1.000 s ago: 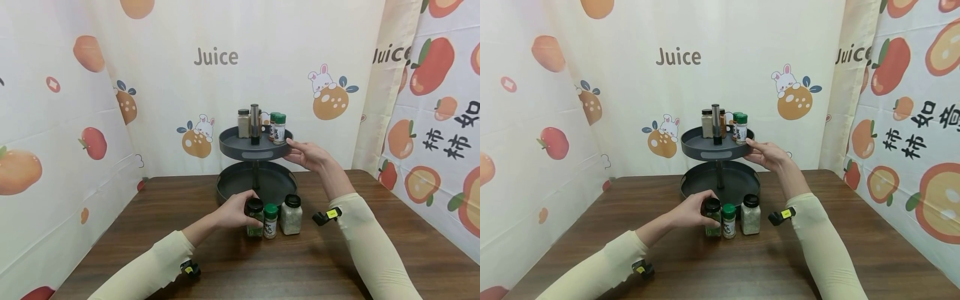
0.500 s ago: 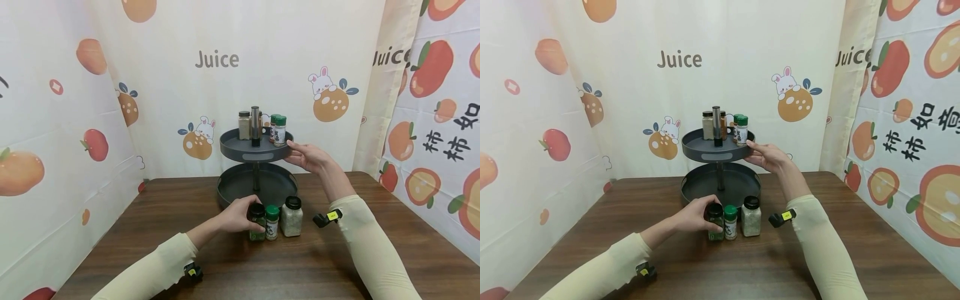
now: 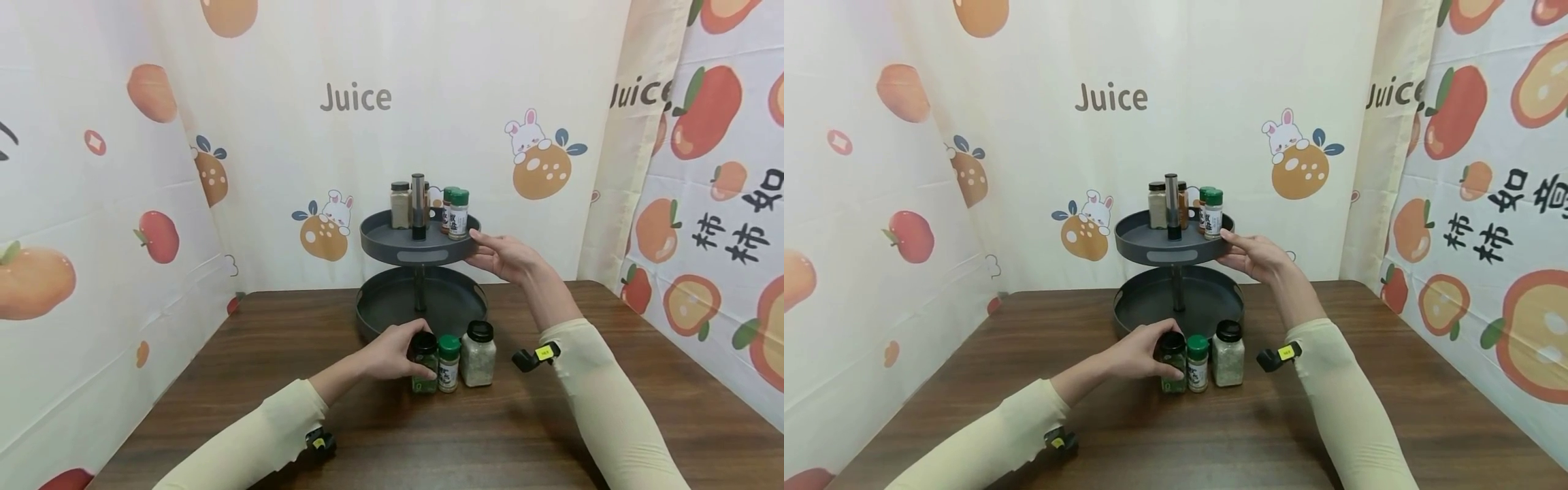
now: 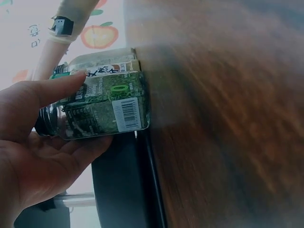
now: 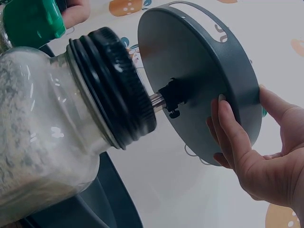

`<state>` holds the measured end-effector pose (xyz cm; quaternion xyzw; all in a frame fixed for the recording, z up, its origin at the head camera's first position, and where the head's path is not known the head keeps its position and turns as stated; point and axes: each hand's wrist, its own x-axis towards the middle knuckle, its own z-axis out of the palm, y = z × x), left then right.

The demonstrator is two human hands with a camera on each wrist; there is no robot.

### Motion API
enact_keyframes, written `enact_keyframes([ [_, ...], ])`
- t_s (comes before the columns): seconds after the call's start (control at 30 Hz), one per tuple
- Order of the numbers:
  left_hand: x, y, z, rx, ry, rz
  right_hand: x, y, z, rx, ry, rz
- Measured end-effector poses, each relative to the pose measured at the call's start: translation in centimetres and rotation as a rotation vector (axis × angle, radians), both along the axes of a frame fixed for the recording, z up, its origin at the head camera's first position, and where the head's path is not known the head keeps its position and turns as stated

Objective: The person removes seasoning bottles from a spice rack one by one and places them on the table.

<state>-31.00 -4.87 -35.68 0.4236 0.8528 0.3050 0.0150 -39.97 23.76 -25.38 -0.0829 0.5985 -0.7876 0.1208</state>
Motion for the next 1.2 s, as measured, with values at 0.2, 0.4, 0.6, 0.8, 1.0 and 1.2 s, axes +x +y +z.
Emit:
enact_keyframes([
  [0.2, 0.1, 0.1, 0.0, -0.011, 0.024, -0.007, 0.2, 0.3, -0.1, -0.010, -0.007, -0.016],
  [0.4, 0.2, 0.2, 0.1, -0.014, 0.012, 0.004, 0.4, 0.3, 0.1, -0.007, -0.008, -0.026],
  [0.6, 0.2, 0.2, 0.2, -0.010, -0.010, 0.016, 0.3, -0.1, 0.4, 0.015, -0.013, -0.043],
  [0.8, 0.2, 0.0, 0.0, 0.001, -0.015, 0.013, 0.1, -0.6, 0.5, 0.018, -0.021, -0.040],
  [1.0, 0.0, -0.1, -0.2, 0.002, -0.017, 0.012, -0.1, -0.4, 0.2, 0.011, 0.003, -0.003],
  [1.2, 0.0, 0.1, -0.3, -0.001, -0.013, 0.009, -0.6, -0.2, -0.5, -0.041, 0.045, -0.014],
])
